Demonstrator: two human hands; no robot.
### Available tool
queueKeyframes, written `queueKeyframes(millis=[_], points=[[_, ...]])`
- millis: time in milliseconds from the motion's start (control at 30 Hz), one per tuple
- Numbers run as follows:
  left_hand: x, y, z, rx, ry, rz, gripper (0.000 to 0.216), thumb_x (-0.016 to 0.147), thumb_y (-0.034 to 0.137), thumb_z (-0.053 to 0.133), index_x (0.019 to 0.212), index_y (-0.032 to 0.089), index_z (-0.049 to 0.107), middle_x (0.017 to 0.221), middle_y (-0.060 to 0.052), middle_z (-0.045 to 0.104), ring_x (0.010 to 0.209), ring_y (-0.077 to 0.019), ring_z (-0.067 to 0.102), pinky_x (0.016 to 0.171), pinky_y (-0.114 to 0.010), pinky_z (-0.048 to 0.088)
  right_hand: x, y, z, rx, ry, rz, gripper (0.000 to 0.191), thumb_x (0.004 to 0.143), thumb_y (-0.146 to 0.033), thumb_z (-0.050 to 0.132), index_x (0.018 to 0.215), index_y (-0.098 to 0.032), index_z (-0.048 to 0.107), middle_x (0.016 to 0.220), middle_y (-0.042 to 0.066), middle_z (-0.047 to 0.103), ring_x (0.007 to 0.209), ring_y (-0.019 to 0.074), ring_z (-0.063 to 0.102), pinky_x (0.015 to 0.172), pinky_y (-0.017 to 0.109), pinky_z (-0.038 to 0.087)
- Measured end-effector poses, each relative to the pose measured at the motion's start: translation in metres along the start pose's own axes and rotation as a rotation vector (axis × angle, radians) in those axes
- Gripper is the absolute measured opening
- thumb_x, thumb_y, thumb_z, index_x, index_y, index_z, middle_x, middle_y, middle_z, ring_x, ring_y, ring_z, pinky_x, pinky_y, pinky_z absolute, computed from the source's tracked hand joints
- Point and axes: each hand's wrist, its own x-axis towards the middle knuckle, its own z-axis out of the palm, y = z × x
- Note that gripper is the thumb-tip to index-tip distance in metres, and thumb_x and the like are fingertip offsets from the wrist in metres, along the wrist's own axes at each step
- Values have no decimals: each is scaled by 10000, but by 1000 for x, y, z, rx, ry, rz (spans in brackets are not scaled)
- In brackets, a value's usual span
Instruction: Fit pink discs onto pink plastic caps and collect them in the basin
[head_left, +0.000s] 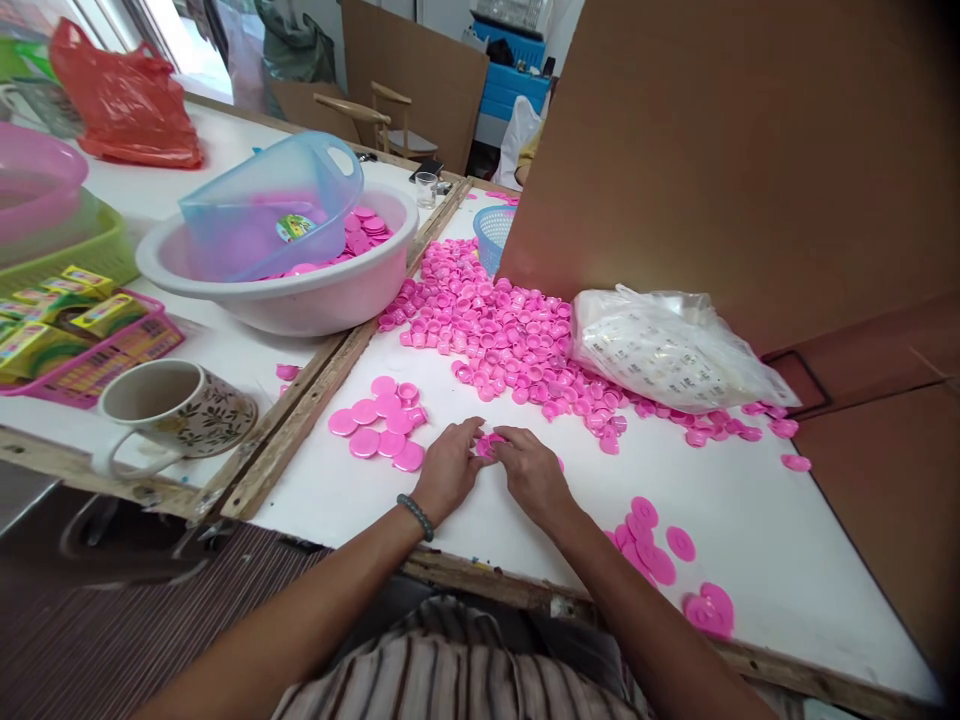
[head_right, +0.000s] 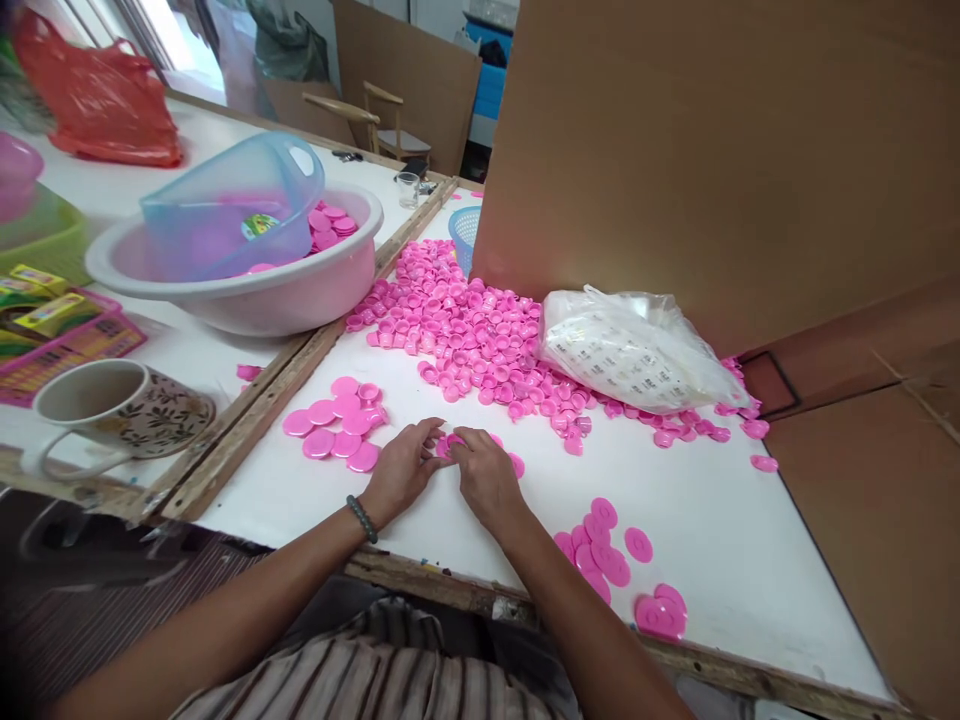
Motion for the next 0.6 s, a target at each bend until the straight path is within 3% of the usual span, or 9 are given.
queueKeyframes(millis=[233,400,500,600], points=[[1,-2,4,-9,-7,-27,520,722,63,542,1198,208,391,966,-34,599,841,-149,560,765,-300,474,5,-7,-4,-264,-169,-184,244,821,-50,376,817,-127,607,889,94,568,745,193,468,627,317,405],[3,-6,6,-28,-5,-29,565,690,29,531,1206,215,391,969,-27,605,822,-150,565,756,-297,470,12,-7,-4,-282,-200,-238,234,822,-67,386,733,-132,592,805,89,558,733,200,469,610,326,391],[3,-7,3,-65,-7,-32,536,701,108,586,1195,215,408,973,-32,609,806,-151,569,746,-294,468,12,-2,-4,-160,-143,-164,257,810,-38,387,725,-144,605,799,65,593,722,179,503,614,300,401],[-1,-5,-4,-115,-27,-20,437,712,224,624,1124,209,478,941,-32,615,769,-144,574,712,-274,463,6,2,-4,76,-55,15,258,827,-64,406,804,-175,638,819,38,640,749,160,557,650,269,429]])
